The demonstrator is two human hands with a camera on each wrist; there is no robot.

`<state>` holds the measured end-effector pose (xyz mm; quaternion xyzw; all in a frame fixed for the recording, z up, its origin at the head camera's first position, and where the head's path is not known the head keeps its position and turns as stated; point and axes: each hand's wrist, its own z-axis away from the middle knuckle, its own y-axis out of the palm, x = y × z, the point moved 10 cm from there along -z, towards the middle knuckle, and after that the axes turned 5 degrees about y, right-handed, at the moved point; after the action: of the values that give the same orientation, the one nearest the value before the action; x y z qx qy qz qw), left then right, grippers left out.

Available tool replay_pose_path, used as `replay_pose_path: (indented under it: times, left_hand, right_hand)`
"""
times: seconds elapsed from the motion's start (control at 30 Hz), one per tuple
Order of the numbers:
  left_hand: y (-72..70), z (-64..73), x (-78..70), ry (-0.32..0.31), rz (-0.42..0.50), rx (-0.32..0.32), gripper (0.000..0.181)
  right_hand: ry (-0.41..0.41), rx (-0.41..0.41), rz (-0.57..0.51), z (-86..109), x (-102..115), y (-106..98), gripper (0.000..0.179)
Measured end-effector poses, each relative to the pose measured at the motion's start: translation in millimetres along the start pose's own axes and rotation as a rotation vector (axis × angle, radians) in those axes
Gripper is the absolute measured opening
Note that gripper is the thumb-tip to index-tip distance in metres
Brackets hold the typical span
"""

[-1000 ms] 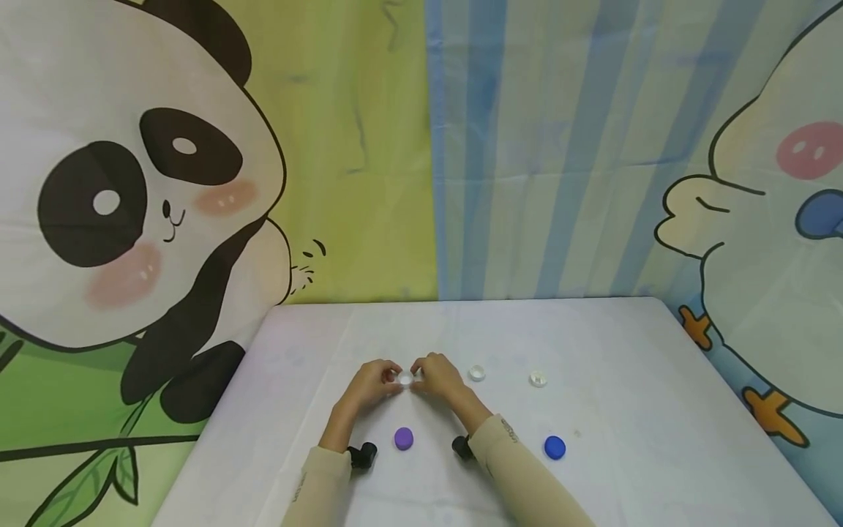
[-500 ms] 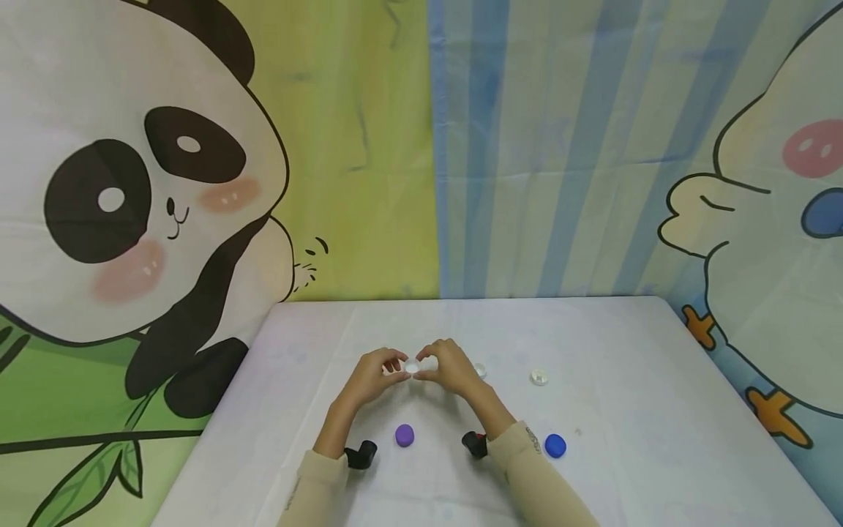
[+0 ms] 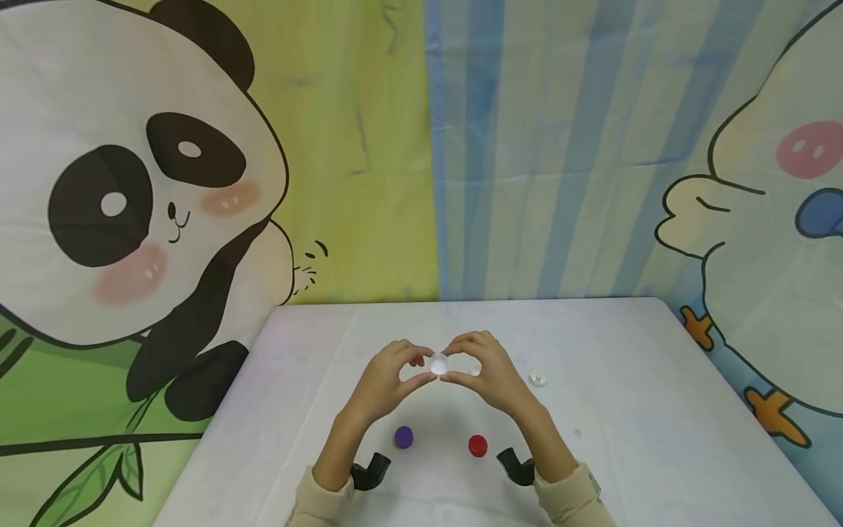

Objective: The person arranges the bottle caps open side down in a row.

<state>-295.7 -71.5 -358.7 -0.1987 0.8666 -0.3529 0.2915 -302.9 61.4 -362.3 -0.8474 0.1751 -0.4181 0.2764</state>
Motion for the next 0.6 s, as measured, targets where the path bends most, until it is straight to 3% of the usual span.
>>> replay_pose_path:
  times: [0.17, 0.3, 0.47, 0.6]
  left_hand:
    - [-12.4, -3.2, -53.8, 0.155, -0.032, -0.069, 0.03]
    - [-17.5, 0.4, -83.5, 0.231, -0.002, -0.126, 0.031]
    - [-20.0, 6.3, -103.2, 0.254, 0.041, -0.18, 0.031]
    - [-17.2, 9.5, -106.4, 0.233, 0.074, -0.189, 0.031]
  right_hand:
    - [-0.06, -0.08, -0.023, 26.4, 22, -33, 0.034]
    - [-0.129, -0.154, -0.027, 46.6, 38, -53, 0.039]
    - [-0.193, -0.222, -0.042, 62.4, 57, -69, 0.045]
    - [-0.223, -0.261, -0.053, 68.4, 75, -79, 0.044]
